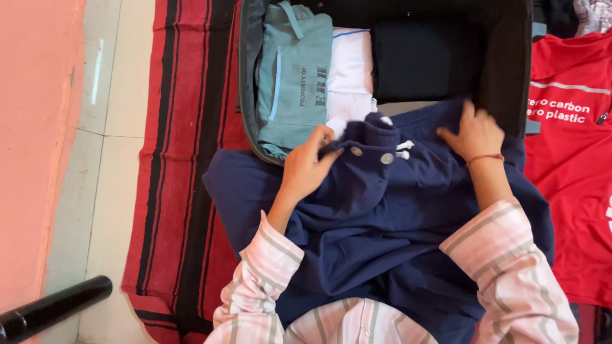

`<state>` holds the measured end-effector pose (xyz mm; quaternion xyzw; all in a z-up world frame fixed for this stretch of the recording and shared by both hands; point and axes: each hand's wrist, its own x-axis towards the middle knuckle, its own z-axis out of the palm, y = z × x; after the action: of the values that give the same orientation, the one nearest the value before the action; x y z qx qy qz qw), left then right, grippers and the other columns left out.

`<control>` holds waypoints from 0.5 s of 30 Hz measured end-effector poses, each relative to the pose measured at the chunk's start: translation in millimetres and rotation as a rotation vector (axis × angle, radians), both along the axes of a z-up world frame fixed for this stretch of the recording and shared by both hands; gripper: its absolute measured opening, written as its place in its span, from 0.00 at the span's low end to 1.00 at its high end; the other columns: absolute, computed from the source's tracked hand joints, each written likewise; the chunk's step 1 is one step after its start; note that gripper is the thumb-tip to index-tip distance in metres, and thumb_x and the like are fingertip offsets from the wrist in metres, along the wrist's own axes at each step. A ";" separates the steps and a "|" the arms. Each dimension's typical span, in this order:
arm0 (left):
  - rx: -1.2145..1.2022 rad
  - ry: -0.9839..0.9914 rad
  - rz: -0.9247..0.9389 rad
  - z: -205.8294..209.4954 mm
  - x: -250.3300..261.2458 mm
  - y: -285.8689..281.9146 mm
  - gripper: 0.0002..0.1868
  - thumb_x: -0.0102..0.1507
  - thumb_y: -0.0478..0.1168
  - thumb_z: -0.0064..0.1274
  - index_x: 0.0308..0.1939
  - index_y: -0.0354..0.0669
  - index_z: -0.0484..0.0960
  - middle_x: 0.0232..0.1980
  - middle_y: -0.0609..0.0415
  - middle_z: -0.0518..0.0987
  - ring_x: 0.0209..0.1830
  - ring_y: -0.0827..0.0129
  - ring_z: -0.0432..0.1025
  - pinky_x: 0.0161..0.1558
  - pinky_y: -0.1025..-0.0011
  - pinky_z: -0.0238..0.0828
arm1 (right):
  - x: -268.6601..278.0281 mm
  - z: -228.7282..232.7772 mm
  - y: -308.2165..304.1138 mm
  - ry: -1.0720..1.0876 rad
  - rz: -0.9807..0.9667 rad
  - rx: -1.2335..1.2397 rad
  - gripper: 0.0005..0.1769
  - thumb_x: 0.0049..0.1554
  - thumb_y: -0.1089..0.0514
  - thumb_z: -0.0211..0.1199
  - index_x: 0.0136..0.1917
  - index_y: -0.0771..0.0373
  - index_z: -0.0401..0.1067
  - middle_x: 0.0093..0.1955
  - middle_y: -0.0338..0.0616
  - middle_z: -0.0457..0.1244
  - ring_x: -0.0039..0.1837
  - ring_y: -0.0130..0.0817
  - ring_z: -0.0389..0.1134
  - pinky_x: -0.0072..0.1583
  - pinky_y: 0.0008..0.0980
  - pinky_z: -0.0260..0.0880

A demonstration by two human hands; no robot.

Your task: The person folds a light green tote bag and places it into an open suitcase. They then pick up a pair of dark blue shorts, fold them, and place them into the suitcase as well.

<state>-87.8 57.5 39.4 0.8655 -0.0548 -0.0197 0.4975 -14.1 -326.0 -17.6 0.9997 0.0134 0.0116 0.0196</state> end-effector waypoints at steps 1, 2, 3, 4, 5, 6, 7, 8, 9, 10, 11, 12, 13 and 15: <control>-0.148 0.088 0.036 -6.7 0.4 5.9 0.13 0.68 0.38 0.58 0.54 0.42 0.73 0.44 0.44 0.77 0.38 0.59 0.69 0.43 0.67 0.63 | 3.5 -13.0 -5.3 0.137 -0.049 -0.033 0.57 0.40 0.30 0.78 0.71 0.66 0.63 0.51 0.60 0.67 0.56 0.58 0.70 0.50 0.51 0.73; -0.295 0.176 0.073 -12.6 1.2 12.6 0.12 0.70 0.32 0.57 0.54 0.39 0.71 0.45 0.43 0.73 0.35 0.63 0.65 0.43 0.67 0.62 | 5.7 -22.5 -11.6 0.144 -0.105 -0.002 0.60 0.43 0.30 0.77 0.75 0.67 0.60 0.51 0.62 0.68 0.54 0.60 0.71 0.50 0.51 0.73; -0.463 0.120 0.107 -16.7 1.9 19.7 0.14 0.69 0.28 0.55 0.56 0.40 0.71 0.49 0.48 0.72 0.43 0.67 0.65 0.51 0.70 0.60 | 5.7 -29.6 -17.2 0.154 -0.160 0.027 0.62 0.45 0.30 0.75 0.78 0.69 0.57 0.51 0.63 0.68 0.52 0.62 0.72 0.50 0.52 0.73; -0.630 0.063 0.142 -17.9 4.0 27.7 0.18 0.67 0.25 0.54 0.58 0.41 0.71 0.53 0.54 0.70 0.52 0.71 0.65 0.59 0.74 0.59 | 5.7 -35.3 -21.3 0.165 -0.215 0.057 0.65 0.47 0.30 0.74 0.82 0.70 0.53 0.51 0.65 0.68 0.50 0.64 0.73 0.50 0.53 0.74; -0.798 0.003 0.176 -15.2 5.9 35.2 0.21 0.65 0.22 0.53 0.60 0.42 0.71 0.57 0.60 0.69 0.61 0.75 0.65 0.67 0.77 0.58 | 7.5 -39.3 -24.8 0.175 -0.219 0.068 0.64 0.48 0.29 0.74 0.81 0.72 0.53 0.48 0.66 0.68 0.49 0.64 0.72 0.49 0.53 0.73; -0.884 0.059 0.166 -8.5 5.7 44.2 0.24 0.64 0.23 0.54 0.60 0.44 0.70 0.57 0.57 0.72 0.61 0.73 0.67 0.66 0.76 0.60 | 9.3 -42.1 -27.5 0.186 -0.224 0.079 0.64 0.49 0.28 0.74 0.80 0.73 0.53 0.46 0.67 0.69 0.48 0.65 0.72 0.48 0.53 0.73; -0.972 0.117 0.156 1.5 4.4 55.2 0.26 0.62 0.23 0.55 0.61 0.46 0.69 0.58 0.55 0.75 0.60 0.72 0.69 0.66 0.75 0.61 | 10.0 -43.1 -29.9 0.197 -0.228 0.088 0.63 0.50 0.28 0.74 0.79 0.74 0.53 0.44 0.68 0.69 0.47 0.65 0.72 0.48 0.54 0.73; -1.060 0.175 0.146 13.1 3.5 65.8 0.28 0.61 0.24 0.56 0.62 0.48 0.67 0.58 0.53 0.78 0.60 0.70 0.71 0.65 0.73 0.63 | 9.6 -42.6 -30.7 0.185 -0.210 0.090 0.55 0.52 0.30 0.74 0.75 0.68 0.58 0.46 0.65 0.69 0.49 0.64 0.72 0.49 0.54 0.73; -0.948 0.159 0.097 24.9 2.7 75.3 0.31 0.60 0.24 0.57 0.64 0.46 0.68 0.60 0.53 0.76 0.61 0.70 0.69 0.66 0.73 0.62 | 8.9 -40.1 -29.0 0.175 -0.191 0.093 0.46 0.53 0.32 0.74 0.71 0.62 0.62 0.48 0.63 0.69 0.51 0.63 0.72 0.51 0.55 0.73; -0.836 0.142 0.050 36.1 1.9 84.4 0.34 0.59 0.25 0.59 0.67 0.45 0.68 0.62 0.54 0.74 0.63 0.71 0.68 0.67 0.72 0.61 | 7.9 -35.0 -25.6 0.164 -0.171 0.097 0.37 0.55 0.34 0.74 0.67 0.56 0.67 0.50 0.60 0.70 0.53 0.63 0.72 0.52 0.55 0.73; -0.723 0.125 0.004 45.8 0.7 91.8 0.37 0.57 0.25 0.61 0.70 0.43 0.68 0.63 0.55 0.72 0.64 0.72 0.66 0.68 0.72 0.59 | 7.0 -28.2 -19.3 0.100 -0.186 0.158 0.35 0.58 0.39 0.73 0.68 0.58 0.66 0.50 0.62 0.69 0.53 0.64 0.71 0.52 0.56 0.71; -0.613 0.098 -0.008 53.8 -0.5 97.3 0.36 0.59 0.28 0.62 0.70 0.43 0.69 0.65 0.54 0.73 0.66 0.71 0.66 0.69 0.71 0.58 | 5.8 -19.1 -12.5 0.035 -0.200 0.220 0.32 0.60 0.43 0.72 0.68 0.60 0.65 0.49 0.63 0.69 0.53 0.66 0.71 0.51 0.57 0.70; -0.502 0.071 -0.021 60.8 -1.3 102.3 0.35 0.60 0.31 0.64 0.70 0.44 0.70 0.67 0.52 0.73 0.68 0.70 0.66 0.69 0.71 0.58 | 4.2 -7.4 -7.4 -0.032 -0.215 0.282 0.30 0.62 0.48 0.72 0.69 0.61 0.63 0.49 0.64 0.69 0.52 0.68 0.70 0.51 0.58 0.68; -0.246 0.125 0.039 72.1 -3.6 108.5 0.29 0.61 0.39 0.65 0.65 0.46 0.75 0.63 0.52 0.78 0.64 0.70 0.71 0.66 0.71 0.62 | -0.9 16.9 0.7 -0.257 -0.101 0.454 0.23 0.64 0.59 0.69 0.68 0.61 0.63 0.51 0.62 0.68 0.56 0.64 0.70 0.55 0.54 0.69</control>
<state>-91.5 166.0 111.5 0.7960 -0.0086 -0.0570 0.6025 -15.1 -325.4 -0.7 0.9682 -0.0418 0.1399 -0.2031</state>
